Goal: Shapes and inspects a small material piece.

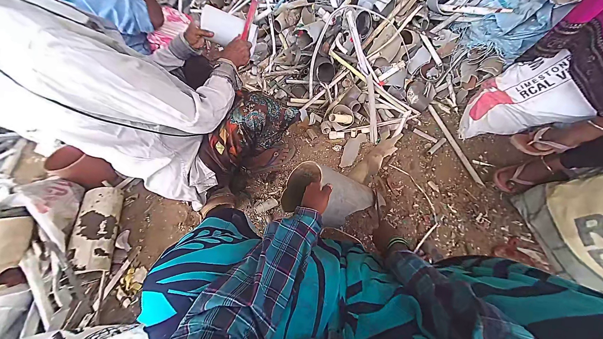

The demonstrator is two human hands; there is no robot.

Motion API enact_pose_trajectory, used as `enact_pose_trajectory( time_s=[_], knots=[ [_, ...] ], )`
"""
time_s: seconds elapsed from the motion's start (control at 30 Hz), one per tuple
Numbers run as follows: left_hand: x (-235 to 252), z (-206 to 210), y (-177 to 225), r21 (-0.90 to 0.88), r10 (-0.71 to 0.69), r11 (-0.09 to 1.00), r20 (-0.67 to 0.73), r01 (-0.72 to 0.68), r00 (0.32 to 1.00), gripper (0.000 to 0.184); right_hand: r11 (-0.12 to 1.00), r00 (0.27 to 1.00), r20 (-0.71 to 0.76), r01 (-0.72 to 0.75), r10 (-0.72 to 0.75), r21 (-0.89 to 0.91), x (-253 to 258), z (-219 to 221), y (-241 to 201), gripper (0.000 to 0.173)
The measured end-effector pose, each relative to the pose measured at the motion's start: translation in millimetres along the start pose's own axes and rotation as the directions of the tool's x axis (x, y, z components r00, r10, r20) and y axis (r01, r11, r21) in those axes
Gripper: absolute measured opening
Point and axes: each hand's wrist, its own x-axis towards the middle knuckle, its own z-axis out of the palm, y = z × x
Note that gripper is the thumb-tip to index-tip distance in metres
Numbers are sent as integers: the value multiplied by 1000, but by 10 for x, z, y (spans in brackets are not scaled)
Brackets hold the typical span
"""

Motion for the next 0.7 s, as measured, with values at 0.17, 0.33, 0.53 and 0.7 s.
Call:
enact_pose_trajectory(
  time_s=[0.17, 0.33, 0.53, 0.7],
  knots=[
    [-22, 49, 28, 13, 8, 1000, 13, -9, 1000, 57, 997, 998, 33, -54, 56, -47, 39, -71, 140, 48],
    [-75, 100, -1, 37, 36, 999, 27, -37, 999, 58, 986, 999, 46, 7, 1, -165, 504, 85, 404, 44],
    [-124, 109, -16, 16, 25, 1000, 2, -25, 1000, 57, 987, 993, 72, 98, -89, -130, 115, -15, 204, 43],
    [-122, 154, 12, -59, -8, 998, -30, 7, 1000, 55, 994, 997, 50, -49, 54, -93, -387, -143, 84, 43]
  ],
)
